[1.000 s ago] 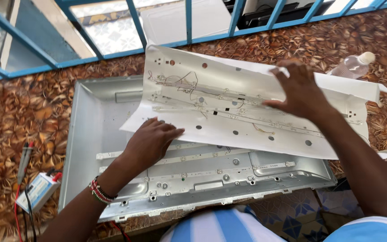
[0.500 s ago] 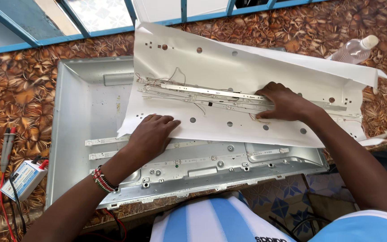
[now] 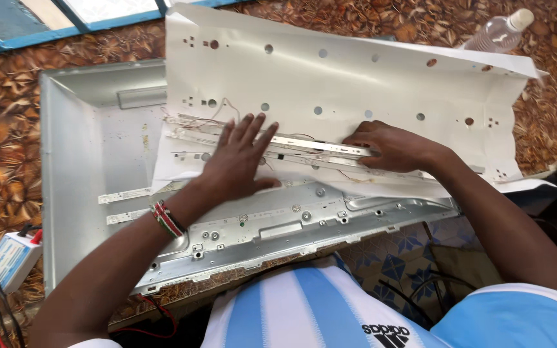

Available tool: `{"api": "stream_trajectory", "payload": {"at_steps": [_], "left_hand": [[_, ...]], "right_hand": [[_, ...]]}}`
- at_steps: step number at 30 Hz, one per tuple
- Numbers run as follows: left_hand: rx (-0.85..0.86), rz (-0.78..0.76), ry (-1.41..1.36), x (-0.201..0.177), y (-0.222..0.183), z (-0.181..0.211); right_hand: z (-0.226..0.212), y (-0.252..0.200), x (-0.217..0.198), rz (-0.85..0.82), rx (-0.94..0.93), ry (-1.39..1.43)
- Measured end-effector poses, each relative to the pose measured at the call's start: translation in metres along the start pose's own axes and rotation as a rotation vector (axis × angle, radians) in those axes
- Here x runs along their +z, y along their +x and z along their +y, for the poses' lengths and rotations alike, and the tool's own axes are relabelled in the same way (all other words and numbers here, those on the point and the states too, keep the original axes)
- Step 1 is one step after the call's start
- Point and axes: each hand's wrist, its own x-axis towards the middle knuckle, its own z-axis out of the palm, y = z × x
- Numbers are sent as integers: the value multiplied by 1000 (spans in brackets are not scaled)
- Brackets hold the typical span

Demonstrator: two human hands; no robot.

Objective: The person removes a white plastic reflector from an LCD panel, tests the LED backlight strips using a digital tester and probes, and then carefully replaces the white reflector over the LED strips.

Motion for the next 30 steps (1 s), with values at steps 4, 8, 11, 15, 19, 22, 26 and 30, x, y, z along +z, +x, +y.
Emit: {"api": "stream_trajectory", "payload": {"at_steps": [4, 8, 11, 15, 19, 22, 26, 30], "left_hand": [[20, -71, -26, -9, 24, -12], [52, -47, -27, 7, 42, -29], [54, -76, -18, 7, 45, -30], [22, -168, 12, 7, 45, -25], [4, -241, 19, -7, 38, -5], [-6, -304, -6, -15, 23, 11], [32, -304, -7, 1, 12, 16], [-2, -345, -42, 6, 14, 11]], "right_hand": [[-2, -15, 3, -44, 7, 148], [-14, -33, 9, -88, 43, 107], [-7, -25, 30, -19, 83, 29], [9, -10, 36, 52, 162, 145], [10, -10, 39, 49, 205, 192], [-8, -22, 34, -20, 227, 84], [-30, -39, 28, -74, 219, 116], [-15, -31, 32, -95, 218, 192]]}}
